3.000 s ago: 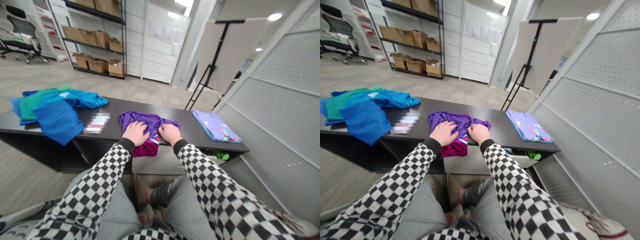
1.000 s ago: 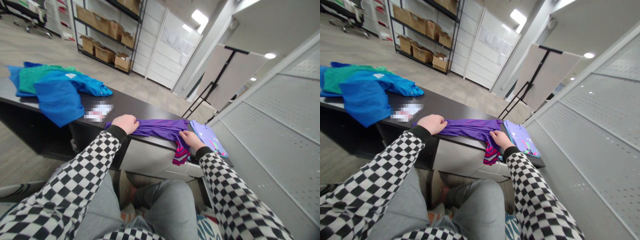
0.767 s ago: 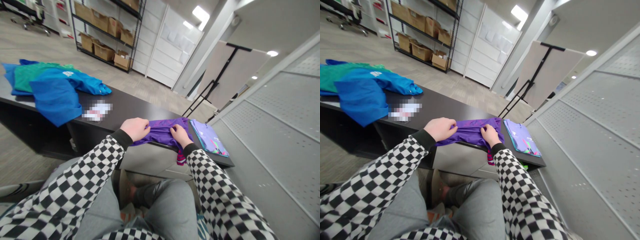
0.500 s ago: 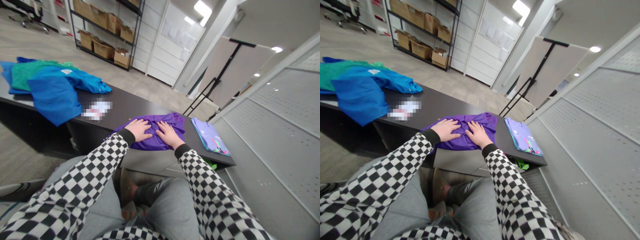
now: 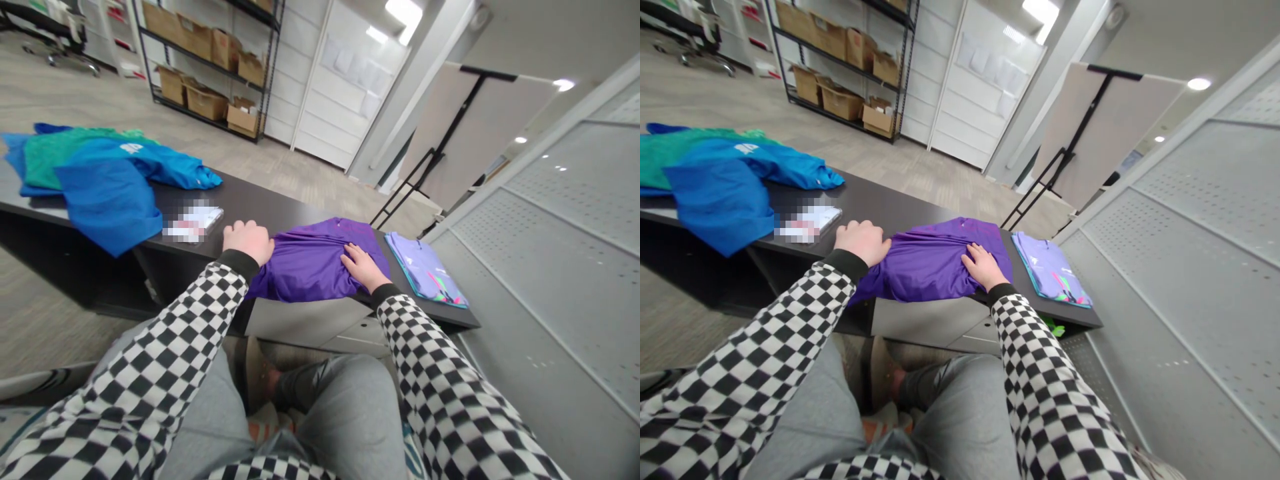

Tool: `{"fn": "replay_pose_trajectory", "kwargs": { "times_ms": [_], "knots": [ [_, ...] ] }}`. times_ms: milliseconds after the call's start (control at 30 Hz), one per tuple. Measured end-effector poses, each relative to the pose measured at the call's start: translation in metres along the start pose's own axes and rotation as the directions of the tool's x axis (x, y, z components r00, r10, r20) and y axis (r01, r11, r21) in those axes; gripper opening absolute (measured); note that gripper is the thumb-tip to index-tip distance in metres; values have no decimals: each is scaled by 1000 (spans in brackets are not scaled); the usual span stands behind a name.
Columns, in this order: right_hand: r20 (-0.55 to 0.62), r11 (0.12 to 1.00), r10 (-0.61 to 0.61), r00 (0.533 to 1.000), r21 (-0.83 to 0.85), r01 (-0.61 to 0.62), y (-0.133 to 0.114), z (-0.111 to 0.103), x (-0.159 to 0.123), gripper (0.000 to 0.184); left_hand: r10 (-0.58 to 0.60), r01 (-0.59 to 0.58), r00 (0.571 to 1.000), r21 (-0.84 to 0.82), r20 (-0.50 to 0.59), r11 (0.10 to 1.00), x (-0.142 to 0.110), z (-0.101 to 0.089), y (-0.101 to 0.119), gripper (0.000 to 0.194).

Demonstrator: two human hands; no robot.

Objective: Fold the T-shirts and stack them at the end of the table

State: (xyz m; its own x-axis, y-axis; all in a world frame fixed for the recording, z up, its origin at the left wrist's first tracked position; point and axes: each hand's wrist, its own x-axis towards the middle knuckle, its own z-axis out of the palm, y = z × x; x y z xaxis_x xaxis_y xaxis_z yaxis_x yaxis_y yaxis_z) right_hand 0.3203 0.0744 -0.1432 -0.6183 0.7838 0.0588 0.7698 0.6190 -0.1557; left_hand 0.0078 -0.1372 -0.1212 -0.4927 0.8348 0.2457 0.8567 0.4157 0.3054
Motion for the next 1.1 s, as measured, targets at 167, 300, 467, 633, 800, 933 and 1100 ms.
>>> {"fn": "replay_pose_trajectory", "kwargs": {
  "times_ms": [167, 300, 467, 633, 800, 933, 1100],
  "knots": [
    [71, 981, -191, 979, -23, 193, -13, -1, -12, 68, 458, -444, 889, -220, 14, 868, 10, 3, 46, 50],
    [100, 935, -353, 930, 22, 353, -40, -1, -28, 71, 548, -487, 795, -266, 259, 832, 37, 30, 50, 69],
    [92, 936, -347, 933, 90, 339, -49, -1, -31, 69, 158, -157, 951, -25, 265, 987, 68, 41, -3, 77],
    [62, 932, -345, 936, 143, 334, -44, 2, -26, 71, 36, -37, 999, 27, 31, 999, 54, 30, -20, 65],
    [61, 935, -331, 942, 154, 319, -40, 3, -24, 70, 279, -272, 944, -63, 175, 960, 37, 31, -2, 74],
    [84, 979, -187, 979, 103, 178, -13, 0, -20, 71, 203, -213, 941, 6, 269, 977, 38, 32, -11, 86],
    [117, 988, 148, 982, -53, -143, 28, -3, 1, 77, 270, -271, 936, -27, 225, 962, 29, 24, -5, 68]
  ]
}}
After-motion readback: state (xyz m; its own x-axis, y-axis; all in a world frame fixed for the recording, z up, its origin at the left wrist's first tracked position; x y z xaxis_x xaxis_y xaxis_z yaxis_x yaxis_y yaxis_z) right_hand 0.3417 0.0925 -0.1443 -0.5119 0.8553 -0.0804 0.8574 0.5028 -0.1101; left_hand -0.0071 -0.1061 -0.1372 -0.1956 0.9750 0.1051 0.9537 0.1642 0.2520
